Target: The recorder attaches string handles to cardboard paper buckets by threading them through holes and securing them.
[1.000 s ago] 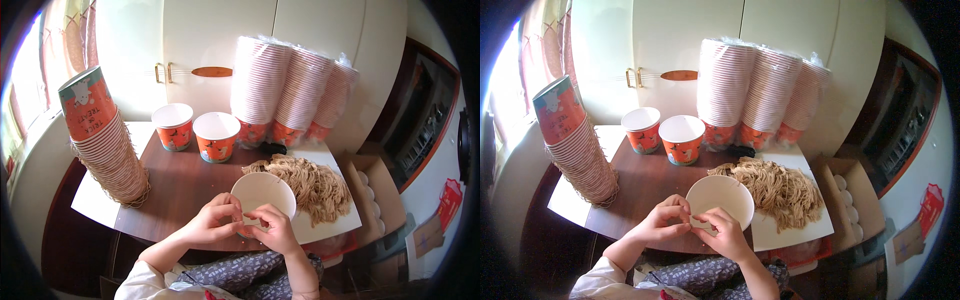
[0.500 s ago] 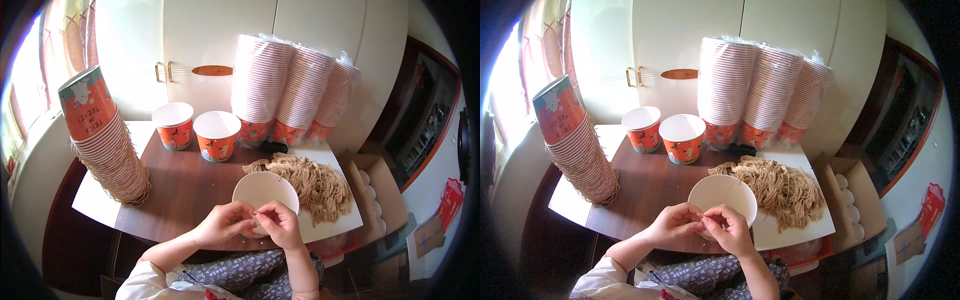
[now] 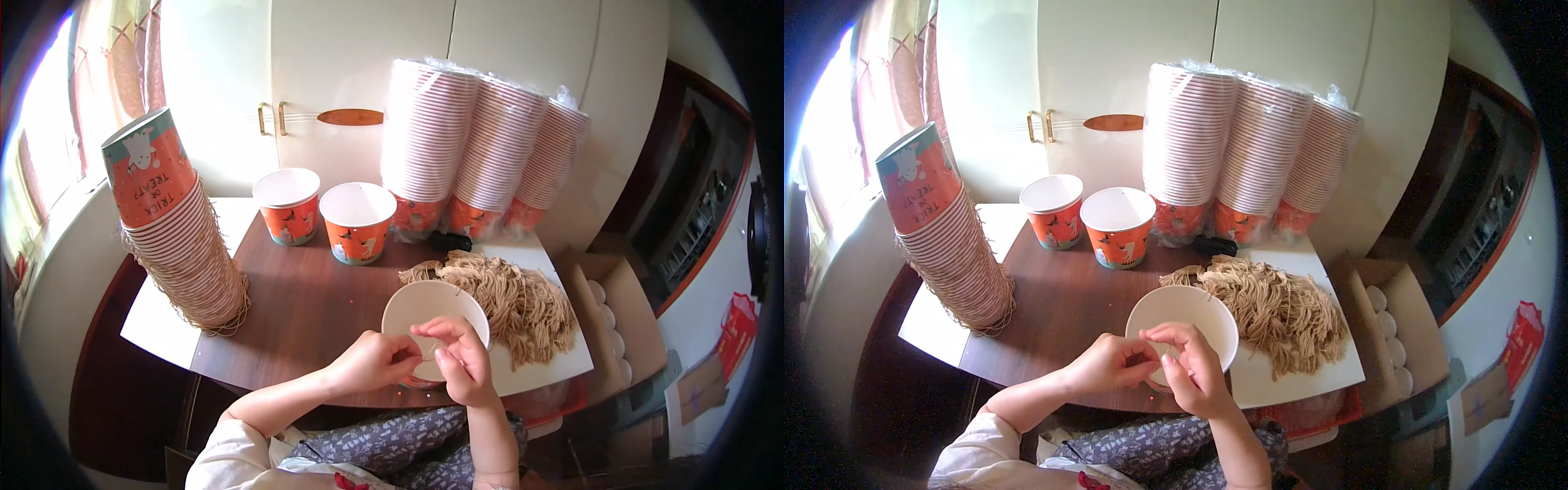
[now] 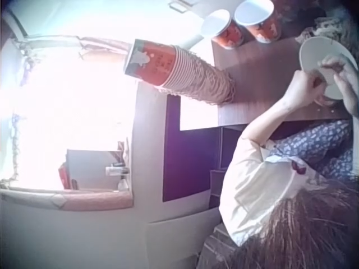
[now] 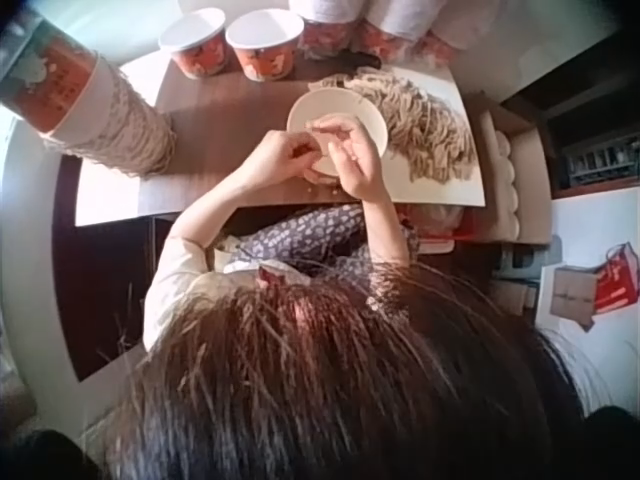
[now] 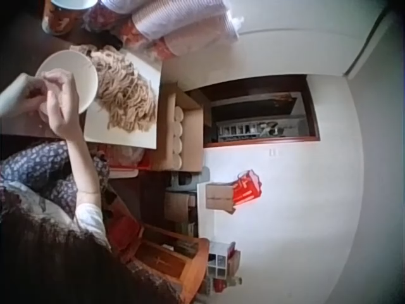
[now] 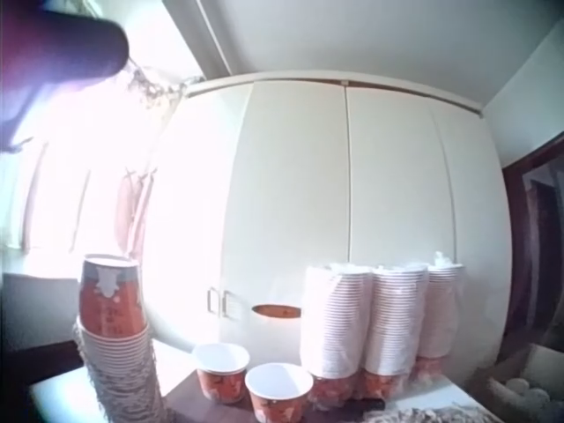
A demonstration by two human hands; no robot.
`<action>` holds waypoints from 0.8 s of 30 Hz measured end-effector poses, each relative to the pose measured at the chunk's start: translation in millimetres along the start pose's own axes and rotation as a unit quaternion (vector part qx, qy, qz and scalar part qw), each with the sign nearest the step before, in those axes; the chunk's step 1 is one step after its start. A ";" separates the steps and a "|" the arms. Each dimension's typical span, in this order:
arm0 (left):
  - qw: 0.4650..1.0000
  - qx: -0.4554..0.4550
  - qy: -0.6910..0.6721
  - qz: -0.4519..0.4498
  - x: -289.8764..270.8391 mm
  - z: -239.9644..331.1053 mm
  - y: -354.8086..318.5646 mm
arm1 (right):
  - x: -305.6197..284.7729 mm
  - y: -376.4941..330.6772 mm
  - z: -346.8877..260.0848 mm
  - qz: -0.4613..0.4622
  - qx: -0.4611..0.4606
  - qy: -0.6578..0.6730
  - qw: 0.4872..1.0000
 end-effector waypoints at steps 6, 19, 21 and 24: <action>0.997 0.017 0.000 -0.071 6.5 12.6 1.2 | -0.2 8.3 22.8 -0.005 0.020 0.048 0.999; 0.966 -0.110 -0.230 -0.037 7.9 -29.0 -9.6 | -20.6 -9.2 -9.3 0.137 0.108 -0.365 0.915; 0.956 -0.104 -0.271 -0.029 7.1 -32.2 -11.9 | -3.8 -11.1 -14.0 0.050 0.030 -0.454 0.889; 0.954 -0.094 -0.285 -0.027 6.8 -35.4 -13.1 | 3.0 -11.2 -10.6 0.061 -0.008 -0.482 0.874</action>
Point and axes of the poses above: each hand's wrist, its own y-axis towards the middle knuckle, its own x-axis out of the palm, z = x × y, the point moved 7 cm from there along y, towards the middle knuckle, and after that the axes turned 13 degrees about x, right-handed, at the moved point
